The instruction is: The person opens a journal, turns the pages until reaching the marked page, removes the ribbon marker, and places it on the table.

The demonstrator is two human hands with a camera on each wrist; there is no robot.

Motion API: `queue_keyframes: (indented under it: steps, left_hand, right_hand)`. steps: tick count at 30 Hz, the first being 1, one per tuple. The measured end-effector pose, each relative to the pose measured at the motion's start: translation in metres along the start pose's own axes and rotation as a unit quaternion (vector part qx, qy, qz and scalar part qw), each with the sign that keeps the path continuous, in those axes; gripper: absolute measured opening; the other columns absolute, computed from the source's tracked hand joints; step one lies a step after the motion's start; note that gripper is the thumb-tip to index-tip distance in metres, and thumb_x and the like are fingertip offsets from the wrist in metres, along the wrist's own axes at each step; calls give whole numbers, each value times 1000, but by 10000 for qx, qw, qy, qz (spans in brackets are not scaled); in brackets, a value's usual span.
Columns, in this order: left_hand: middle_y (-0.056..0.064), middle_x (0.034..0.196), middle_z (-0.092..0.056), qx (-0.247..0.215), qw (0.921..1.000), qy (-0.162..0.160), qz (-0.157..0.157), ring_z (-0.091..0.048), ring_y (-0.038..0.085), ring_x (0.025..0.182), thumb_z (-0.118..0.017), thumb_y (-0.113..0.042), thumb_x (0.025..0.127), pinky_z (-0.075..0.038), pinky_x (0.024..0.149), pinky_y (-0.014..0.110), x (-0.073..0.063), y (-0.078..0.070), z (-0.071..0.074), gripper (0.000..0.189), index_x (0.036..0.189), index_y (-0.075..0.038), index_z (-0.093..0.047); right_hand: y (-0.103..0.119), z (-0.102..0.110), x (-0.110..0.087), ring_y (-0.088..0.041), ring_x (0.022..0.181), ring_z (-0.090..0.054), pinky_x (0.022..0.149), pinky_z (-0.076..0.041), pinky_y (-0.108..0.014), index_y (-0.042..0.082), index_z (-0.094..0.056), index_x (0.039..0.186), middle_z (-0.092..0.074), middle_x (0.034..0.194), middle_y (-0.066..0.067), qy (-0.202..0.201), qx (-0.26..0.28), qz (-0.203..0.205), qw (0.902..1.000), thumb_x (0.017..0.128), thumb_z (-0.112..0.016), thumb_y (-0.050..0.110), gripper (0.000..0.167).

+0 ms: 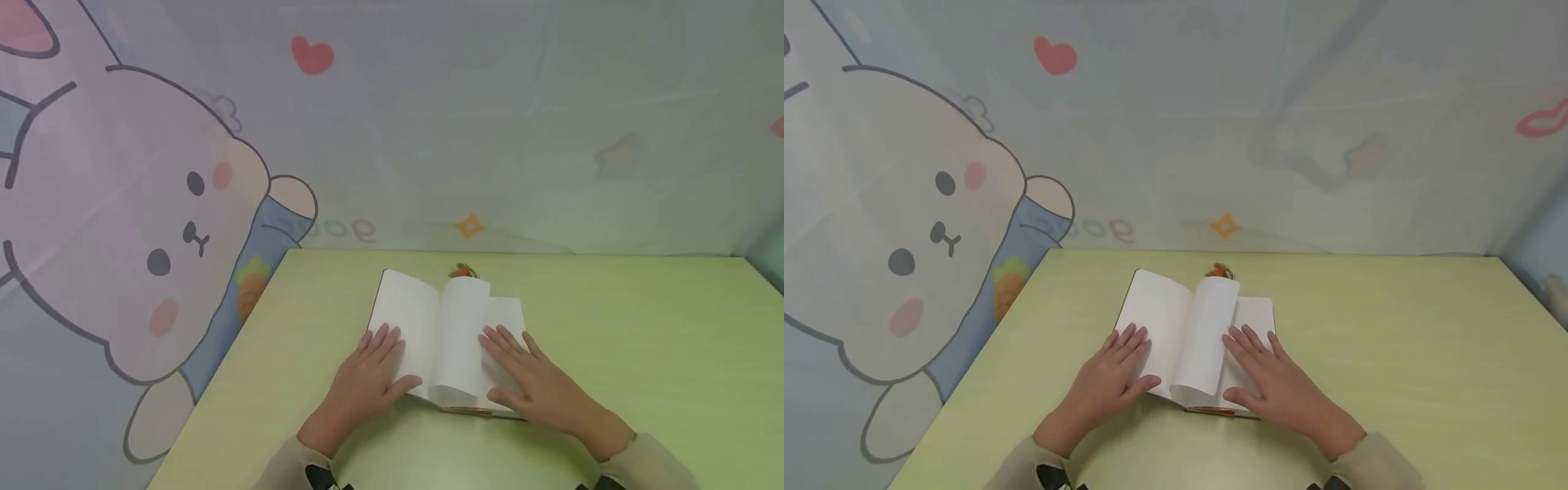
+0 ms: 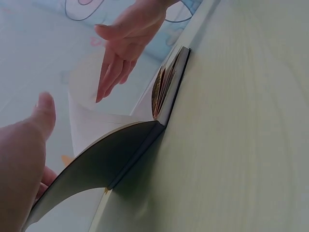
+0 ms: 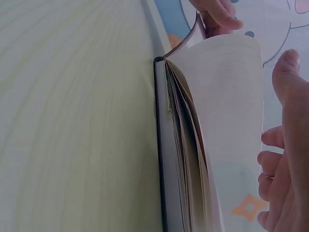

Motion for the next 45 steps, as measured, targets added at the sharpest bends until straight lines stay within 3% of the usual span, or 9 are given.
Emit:
queue_keyframes:
  steps: [4,11,19,24,28,37,45]
  left_hand:
    - [13,142,-41,-60,10000,-5,72,-28,27,135,-26,-71,87,-18,111,39,1,-1,1,87,130,0,-52]
    - [15,140,-43,76,9995,-289,88,-31,27,134,-31,-77,82,-18,111,39,5,-6,3,97,132,4,-48]
    - [19,140,-41,14,9950,-1003,13,-33,29,133,-32,-80,78,-24,109,41,9,-13,9,104,135,7,-42]
    - [23,141,-37,-105,9866,-1619,-168,-30,31,134,-41,-74,81,-27,108,42,8,-16,16,100,135,10,-38]
    - [26,144,-30,-201,9804,-1933,-308,-25,36,135,-50,-68,81,-26,108,44,6,-17,19,99,138,11,-31]
    - [32,146,-18,-175,9708,-2325,-563,-22,46,132,-55,-55,86,-25,106,52,0,-17,25,92,139,13,-24]
    - [35,145,-18,-110,9689,-2413,-530,-17,46,134,-74,-40,74,-23,106,54,-6,-14,28,93,139,9,-29]
  right_hand:
    - [3,1,4,-31,136,-24,111,-9,-46,8,-27,147,-28,150,-11,26,34,8,10000,89,-59,41,74]
    - [8,3,8,-31,136,-25,111,-12,-47,6,-28,146,-30,148,-13,-93,-50,157,9998,89,-57,44,74]
    - [14,8,12,-32,135,-26,112,-10,-44,6,-28,146,-30,148,-14,-206,-136,309,9992,91,-52,48,74]
    - [16,10,14,-32,135,-27,112,-9,-42,5,-29,145,-31,148,-14,-279,-133,376,9988,91,-51,50,74]
    - [15,9,15,-31,136,-24,112,-9,-44,7,-25,147,-28,149,-14,-145,-30,293,9995,89,-55,48,77]
    - [11,5,11,-31,136,-26,111,-13,-46,8,-22,148,-27,150,-12,-68,163,66,9998,89,-59,43,78]
    - [2,-1,5,-28,137,-23,111,-13,-43,10,-22,148,-27,150,-9,268,192,-320,9989,91,-55,44,74]
Point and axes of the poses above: each hand's wrist, its own x-axis towards the middle knuckle, its own z-axis out of the back of the hand, y = z × x, the point moved 7 cm from there along x, towards the middle knuckle
